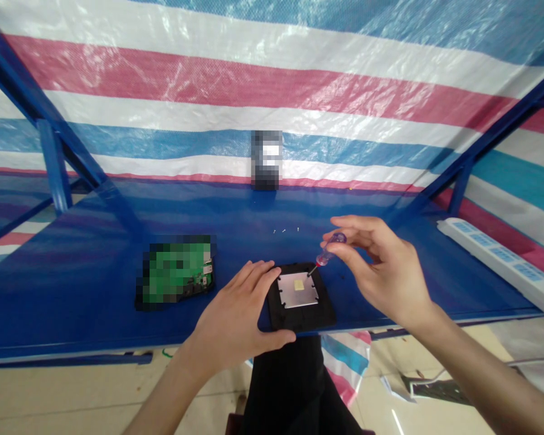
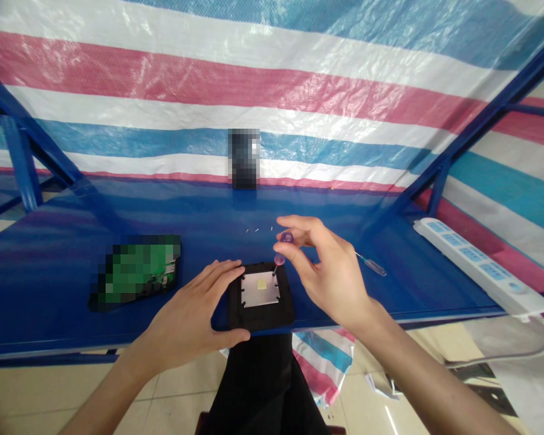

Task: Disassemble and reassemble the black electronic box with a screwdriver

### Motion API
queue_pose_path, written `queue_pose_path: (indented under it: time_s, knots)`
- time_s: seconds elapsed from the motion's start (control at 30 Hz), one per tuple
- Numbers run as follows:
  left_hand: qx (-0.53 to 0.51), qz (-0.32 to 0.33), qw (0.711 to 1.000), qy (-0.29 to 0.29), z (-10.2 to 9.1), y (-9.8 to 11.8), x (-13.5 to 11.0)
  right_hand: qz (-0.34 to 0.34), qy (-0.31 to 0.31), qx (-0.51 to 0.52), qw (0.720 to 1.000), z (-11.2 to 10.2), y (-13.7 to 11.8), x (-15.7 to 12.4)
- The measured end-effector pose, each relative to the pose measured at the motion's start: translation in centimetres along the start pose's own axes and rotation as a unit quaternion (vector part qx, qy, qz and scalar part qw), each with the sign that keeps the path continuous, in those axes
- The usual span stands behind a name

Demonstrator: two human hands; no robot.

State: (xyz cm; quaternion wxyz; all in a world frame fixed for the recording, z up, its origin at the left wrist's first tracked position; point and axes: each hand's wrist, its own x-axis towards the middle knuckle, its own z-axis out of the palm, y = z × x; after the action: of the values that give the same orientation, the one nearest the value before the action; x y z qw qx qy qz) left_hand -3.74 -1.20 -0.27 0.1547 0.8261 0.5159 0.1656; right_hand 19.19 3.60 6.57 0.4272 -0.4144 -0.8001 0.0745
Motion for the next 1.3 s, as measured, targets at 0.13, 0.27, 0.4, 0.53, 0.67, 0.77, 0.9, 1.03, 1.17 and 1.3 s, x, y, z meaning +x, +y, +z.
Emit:
queue_pose_path:
  time_s: [0.13,0.27,0.4,0.53,0.67,0.77,0.9,1.03,1.17,1.3]
  knots:
    - [0.002,0.003,1.0,0.003,0.03,-0.04,-0.03,-0.097,0.029,-0.03,0.994,0.06,-0.01,0.16]
    - [0.008,0.0,1.0,-0.005,-0.01,0.01,-0.04,-0.076,-0.011,-0.025,0.997,-0.08,-0.41,-0.12]
    - [0.008,-0.006,1.0,-0.009,-0.03,0.06,0.0,-0.027,-0.005,-0.005,1.0,0.21,-0.04,-0.3]
    - [0.002,-0.002,1.0,-0.002,0.11,-0.01,0.04,-0.095,0.036,-0.033,0.994,0.33,0.11,-0.15]
    - [-0.008,0.001,1.0,0.003,0.23,-0.08,0.01,-0.076,0.005,-0.023,0.997,0.0,-0.47,-0.39]
    - [-0.006,0.0,1.0,0.0,0.17,-0.08,-0.03,-0.028,-0.019,0.032,0.999,0.04,-0.49,-0.72]
    - [0.003,-0.004,1.0,-0.007,-0.02,0.02,0.0,-0.069,0.04,0.026,0.997,0.32,-0.08,-0.68]
    - [0.007,0.0,1.0,-0.007,-0.18,0.14,0.06,-0.093,0.032,-0.015,0.995,0.04,-0.37,-0.51]
    - [0.001,-0.001,1.0,-0.001,-0.06,0.05,0.01,-0.048,-0.019,0.0,0.999,-0.13,-0.58,-0.69]
    - [-0.001,-0.005,1.0,0.002,0.16,-0.06,-0.02,-0.075,0.024,0.0,0.997,0.07,-0.22,-0.55]
